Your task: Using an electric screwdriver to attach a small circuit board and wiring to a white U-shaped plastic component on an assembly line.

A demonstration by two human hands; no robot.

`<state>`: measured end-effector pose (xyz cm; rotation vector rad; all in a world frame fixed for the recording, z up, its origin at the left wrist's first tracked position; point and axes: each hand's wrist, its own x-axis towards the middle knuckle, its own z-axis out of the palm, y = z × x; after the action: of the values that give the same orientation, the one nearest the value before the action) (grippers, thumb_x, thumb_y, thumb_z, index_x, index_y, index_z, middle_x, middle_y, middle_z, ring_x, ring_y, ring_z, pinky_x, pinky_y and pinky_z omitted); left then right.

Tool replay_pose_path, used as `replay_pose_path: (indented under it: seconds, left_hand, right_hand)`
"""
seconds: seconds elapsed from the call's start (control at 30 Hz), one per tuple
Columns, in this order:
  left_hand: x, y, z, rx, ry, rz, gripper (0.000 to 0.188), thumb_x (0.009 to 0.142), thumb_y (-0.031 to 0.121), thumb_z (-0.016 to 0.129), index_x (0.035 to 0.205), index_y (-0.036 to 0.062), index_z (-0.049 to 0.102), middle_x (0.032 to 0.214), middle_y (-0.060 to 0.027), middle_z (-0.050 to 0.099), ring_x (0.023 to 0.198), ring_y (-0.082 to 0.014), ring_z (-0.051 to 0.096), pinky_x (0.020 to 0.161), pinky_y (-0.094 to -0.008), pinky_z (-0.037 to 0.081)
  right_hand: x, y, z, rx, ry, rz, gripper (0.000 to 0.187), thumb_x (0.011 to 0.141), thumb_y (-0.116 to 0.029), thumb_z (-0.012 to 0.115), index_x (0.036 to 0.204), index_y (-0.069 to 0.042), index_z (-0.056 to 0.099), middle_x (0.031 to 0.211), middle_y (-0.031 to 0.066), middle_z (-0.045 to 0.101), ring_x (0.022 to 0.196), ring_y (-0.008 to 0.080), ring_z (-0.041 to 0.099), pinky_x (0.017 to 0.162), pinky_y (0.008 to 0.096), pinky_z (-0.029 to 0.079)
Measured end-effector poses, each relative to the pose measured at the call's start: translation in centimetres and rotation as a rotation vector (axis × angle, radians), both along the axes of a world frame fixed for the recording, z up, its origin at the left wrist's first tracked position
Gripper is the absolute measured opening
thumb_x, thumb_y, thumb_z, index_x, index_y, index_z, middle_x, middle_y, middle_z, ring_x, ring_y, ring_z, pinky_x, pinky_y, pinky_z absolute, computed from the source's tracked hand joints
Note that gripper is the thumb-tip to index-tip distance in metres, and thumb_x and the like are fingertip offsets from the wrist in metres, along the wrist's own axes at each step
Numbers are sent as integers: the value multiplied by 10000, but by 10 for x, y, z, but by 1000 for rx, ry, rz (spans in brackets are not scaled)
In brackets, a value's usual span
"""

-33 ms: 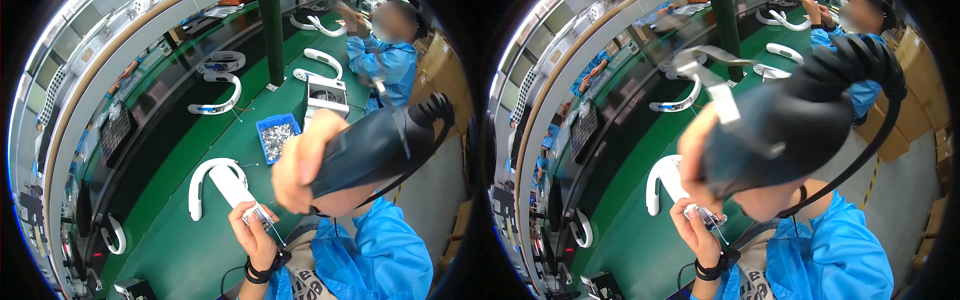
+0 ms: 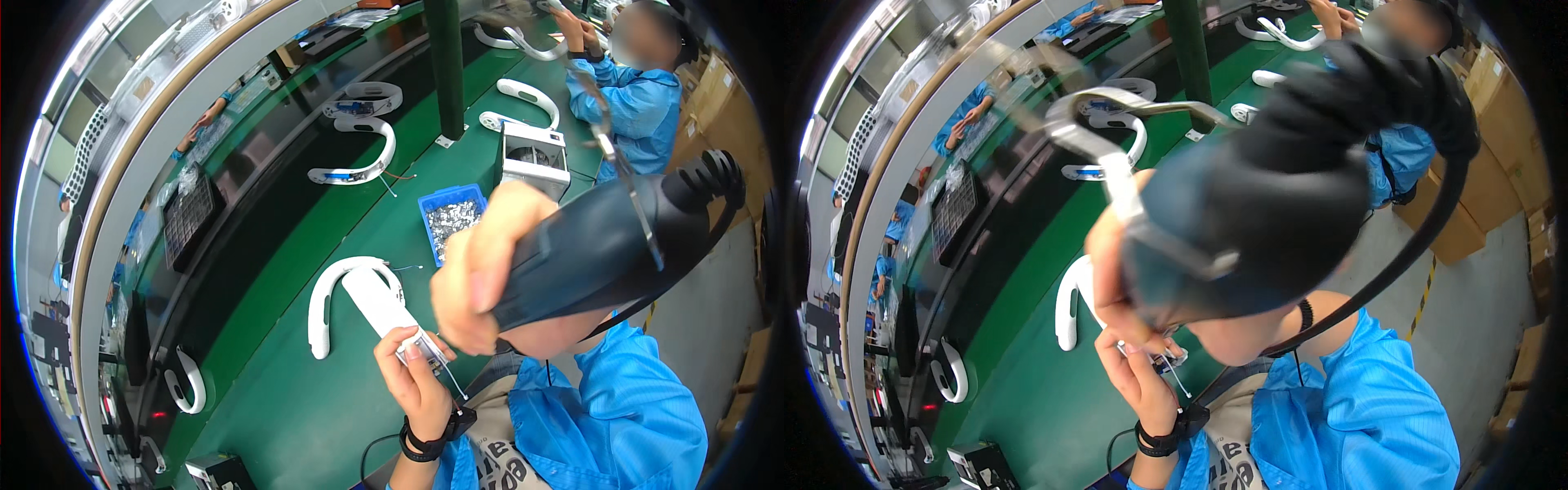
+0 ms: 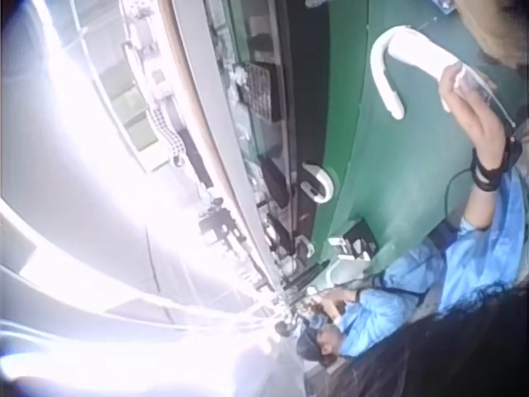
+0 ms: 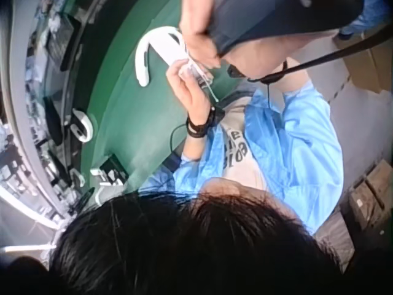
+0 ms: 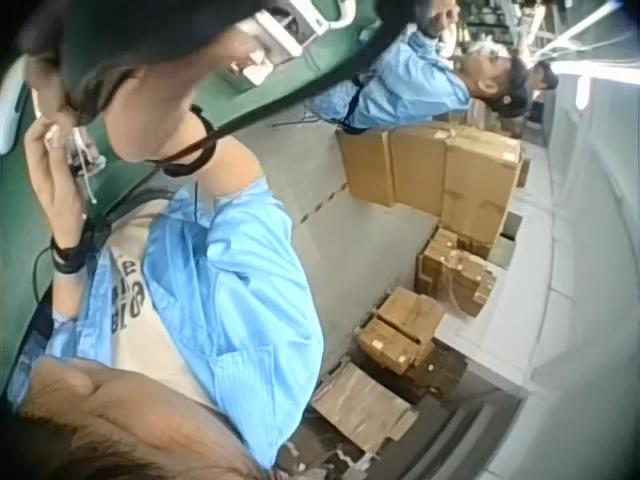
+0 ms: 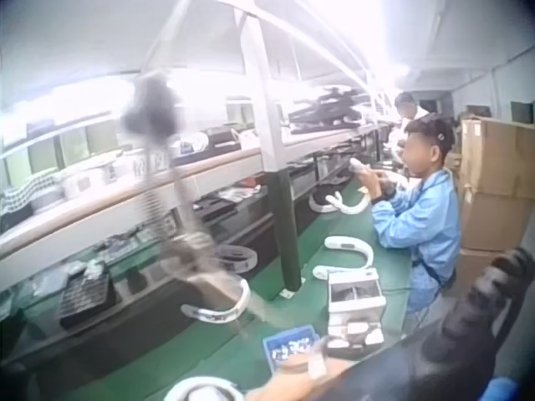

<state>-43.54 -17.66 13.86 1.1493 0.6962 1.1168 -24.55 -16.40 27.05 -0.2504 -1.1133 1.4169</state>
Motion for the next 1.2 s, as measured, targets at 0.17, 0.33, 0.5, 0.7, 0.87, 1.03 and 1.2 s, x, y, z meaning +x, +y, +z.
replay_pose_path:
  seconds: [0.17,0.33,0.5,0.7,0.87,1.03,1.2]
  left_hand:
    - [2,0,-8,124,103,125,228,1088,55,466,1299,-27,484,1158,-88,558,930,-116,591,872,-246,478]
    - [-3,1,-4,117,55,84,215,1104,93,455,1290,-14,441,1079,-106,593,886,-141,627,842,-279,511]
    - [7,-1,5,73,38,104,201,1117,141,452,1258,4,412,1024,-123,605,799,-171,653,777,-295,529]
    - [2,-4,-6,34,33,100,455,1097,129,494,1500,-24,348,1511,-119,439,1368,-192,453,1178,-360,333]
    - [5,-9,-3,-19,34,119,317,1037,96,547,1327,-22,497,1197,-119,645,988,-145,651,915,-293,512]
    - [-4,-10,-22,213,163,35,415,1050,162,597,1397,-17,457,1348,-116,551,1226,-199,558,1044,-356,451]
    - [-3,-10,-19,64,45,60,377,1056,166,591,1369,-16,484,1354,-112,548,1221,-192,561,1042,-353,452]
  right_hand:
    - [-35,13,-15,26,253,5,378,969,-300,719,1030,70,678,839,210,653,754,289,648,711,403,538]
    - [-41,15,-19,43,94,-28,285,924,-210,731,1004,59,683,825,187,669,736,274,665,680,386,545]
    - [-35,15,-23,59,-56,-89,203,879,-120,744,979,47,687,810,163,685,718,258,681,649,369,552]
    - [-35,34,-32,80,-221,-98,148,824,-12,759,948,34,693,793,135,704,696,240,701,612,348,561]
    - [-41,45,-37,131,-305,-186,144,818,-11,754,941,22,686,787,115,699,674,228,695,590,335,555]
    - [-54,48,-41,330,-195,-415,284,922,-276,689,980,-3,635,804,87,628,619,214,616,574,321,501]
    - [-52,40,-33,220,-445,-535,463,978,-481,669,1010,-24,600,854,72,572,584,225,573,560,322,464]
